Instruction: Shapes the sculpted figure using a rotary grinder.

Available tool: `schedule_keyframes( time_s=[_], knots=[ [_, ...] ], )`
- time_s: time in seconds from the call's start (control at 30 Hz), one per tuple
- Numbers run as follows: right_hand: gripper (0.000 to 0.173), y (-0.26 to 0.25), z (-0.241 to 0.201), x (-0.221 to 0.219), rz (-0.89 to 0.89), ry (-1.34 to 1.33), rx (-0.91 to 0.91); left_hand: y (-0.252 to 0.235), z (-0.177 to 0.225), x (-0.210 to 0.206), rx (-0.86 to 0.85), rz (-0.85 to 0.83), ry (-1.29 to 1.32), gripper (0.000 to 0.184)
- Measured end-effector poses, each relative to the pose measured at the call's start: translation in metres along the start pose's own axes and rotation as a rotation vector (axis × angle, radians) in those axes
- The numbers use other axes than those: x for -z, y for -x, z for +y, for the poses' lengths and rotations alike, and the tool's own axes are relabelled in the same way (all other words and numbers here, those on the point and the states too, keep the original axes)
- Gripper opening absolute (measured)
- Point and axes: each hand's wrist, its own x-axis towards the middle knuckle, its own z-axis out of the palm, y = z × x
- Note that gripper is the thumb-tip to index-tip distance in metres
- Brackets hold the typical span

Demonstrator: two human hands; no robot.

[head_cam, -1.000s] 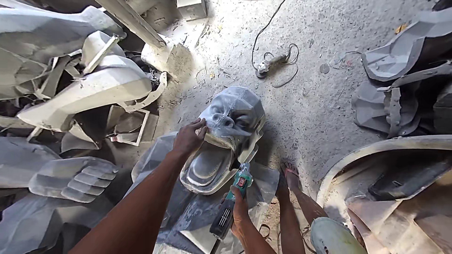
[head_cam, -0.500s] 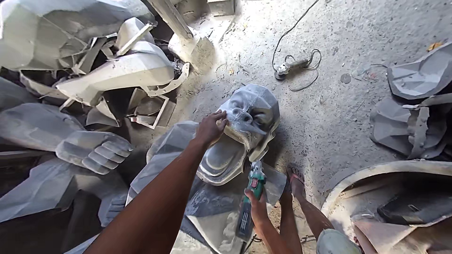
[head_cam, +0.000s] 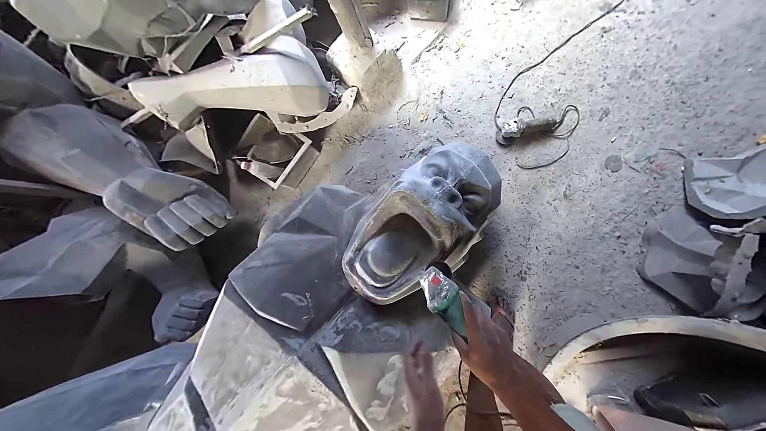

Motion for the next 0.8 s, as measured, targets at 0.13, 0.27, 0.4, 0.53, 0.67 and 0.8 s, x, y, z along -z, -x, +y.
schedule_keyframes(
  time_s=[0.13,0.27,0.4,0.53,0.67,0.8],
  knots=[
    [0.077,-0.014,-0.024,0.028,-0.128,0.205,-0.076,0.017,0.015,-0.058,0.279,-0.213,0.403,0.060],
    [0.065,-0.020,-0.034,0.032,-0.152,0.339,-0.092,-0.004,0.028,-0.080,0.286,-0.169,0.427,0.059],
    [0.064,-0.021,-0.038,0.043,-0.130,0.352,-0.061,-0.007,0.032,-0.082,0.278,-0.157,0.515,0.050],
    [0.066,-0.024,-0.038,0.050,-0.158,0.418,-0.067,-0.003,0.040,-0.087,0.302,-0.175,0.591,0.052],
    [0.073,-0.020,-0.041,0.056,-0.238,0.436,-0.058,0.009,0.037,-0.081,0.383,-0.164,0.556,0.052],
    [0.082,-0.010,-0.033,0.059,-0.242,0.442,-0.013,0.039,0.018,-0.051,0.455,-0.192,0.477,0.054]
  ],
)
